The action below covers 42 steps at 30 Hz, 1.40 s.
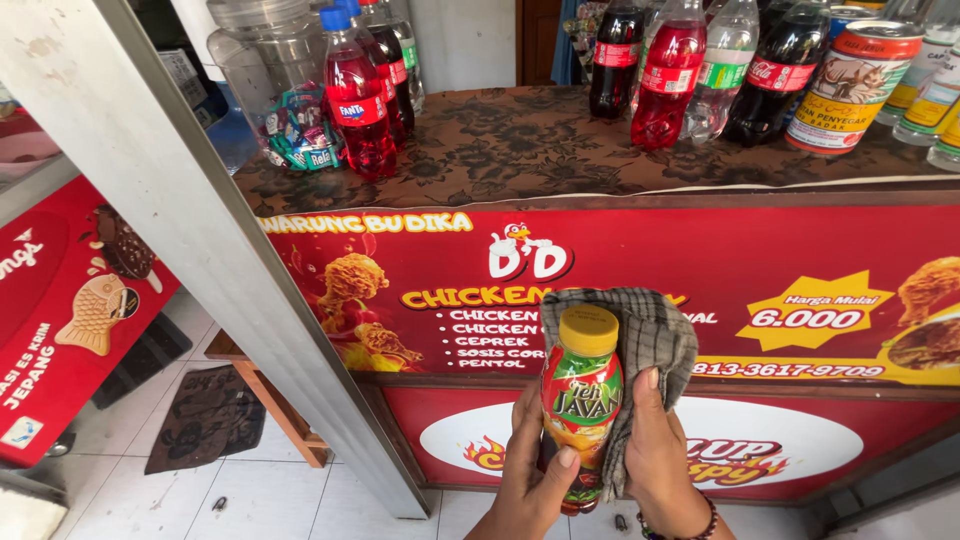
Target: The person repeatedly picks up plastic beverage bottles from a blue crate, wipes each bottle with a checkered cloth, and places it on a counter. The process is repeated for multiple bottles of different brands and colors.
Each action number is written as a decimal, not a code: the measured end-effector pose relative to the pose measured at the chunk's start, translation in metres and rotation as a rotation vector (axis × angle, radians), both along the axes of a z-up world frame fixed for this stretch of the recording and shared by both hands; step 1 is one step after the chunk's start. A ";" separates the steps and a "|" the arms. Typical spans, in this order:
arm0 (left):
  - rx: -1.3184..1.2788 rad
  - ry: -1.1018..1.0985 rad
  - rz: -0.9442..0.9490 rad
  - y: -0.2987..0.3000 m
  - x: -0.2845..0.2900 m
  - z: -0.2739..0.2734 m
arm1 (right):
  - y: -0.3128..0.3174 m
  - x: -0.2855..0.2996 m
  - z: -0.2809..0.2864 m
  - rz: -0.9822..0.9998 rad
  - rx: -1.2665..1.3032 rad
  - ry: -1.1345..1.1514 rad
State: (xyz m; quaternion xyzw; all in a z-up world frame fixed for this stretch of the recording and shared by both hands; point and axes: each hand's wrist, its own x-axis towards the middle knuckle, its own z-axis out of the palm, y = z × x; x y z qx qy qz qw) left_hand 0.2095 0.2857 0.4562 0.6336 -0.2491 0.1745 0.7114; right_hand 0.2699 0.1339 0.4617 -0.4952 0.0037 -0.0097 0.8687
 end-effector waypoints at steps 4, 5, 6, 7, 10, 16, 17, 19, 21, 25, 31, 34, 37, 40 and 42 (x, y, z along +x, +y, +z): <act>-0.174 0.039 -0.123 -0.003 0.005 -0.005 | -0.003 0.004 -0.029 0.101 -0.011 -0.004; -0.270 0.100 -0.209 -0.005 0.004 -0.007 | -0.004 0.002 -0.038 0.138 -0.019 -0.005; -0.366 0.160 -0.297 -0.006 0.005 -0.008 | -0.006 -0.001 -0.047 0.120 -0.155 -0.050; -0.381 0.165 -0.277 -0.008 0.005 -0.008 | -0.008 -0.004 -0.056 0.103 -0.291 -0.094; -0.364 0.107 -0.181 -0.011 0.009 -0.004 | -0.014 -0.006 -0.070 0.068 -0.425 -0.190; -0.333 0.214 -0.235 -0.019 0.006 0.003 | -0.028 0.003 -0.050 0.110 -0.362 -0.279; -0.317 0.197 -0.253 -0.021 0.004 0.003 | -0.030 0.006 -0.039 0.116 -0.392 -0.253; -0.331 0.208 -0.285 -0.024 0.001 0.003 | -0.032 0.013 -0.015 -0.006 -0.505 -0.413; -0.393 0.263 -0.314 -0.027 -0.001 0.003 | -0.035 0.016 0.011 -0.204 -0.641 -0.627; -0.443 0.267 -0.197 -0.033 -0.001 0.005 | -0.059 -0.008 0.048 -0.373 -0.850 -0.737; -0.233 0.043 0.158 -0.039 -0.003 0.011 | -0.054 -0.020 0.073 0.354 -0.868 -0.431; -0.132 -0.019 0.312 -0.037 -0.006 0.015 | -0.045 -0.015 0.083 0.509 -0.786 -0.405; -0.035 -0.080 0.456 -0.032 -0.007 0.022 | -0.038 -0.009 0.093 0.568 -0.682 -0.437; 0.018 -0.144 0.562 -0.030 -0.004 0.029 | -0.035 0.002 0.102 0.619 -0.631 -0.430; -0.008 -0.180 0.587 -0.029 0.002 0.035 | -0.033 0.010 0.106 0.638 -0.649 -0.387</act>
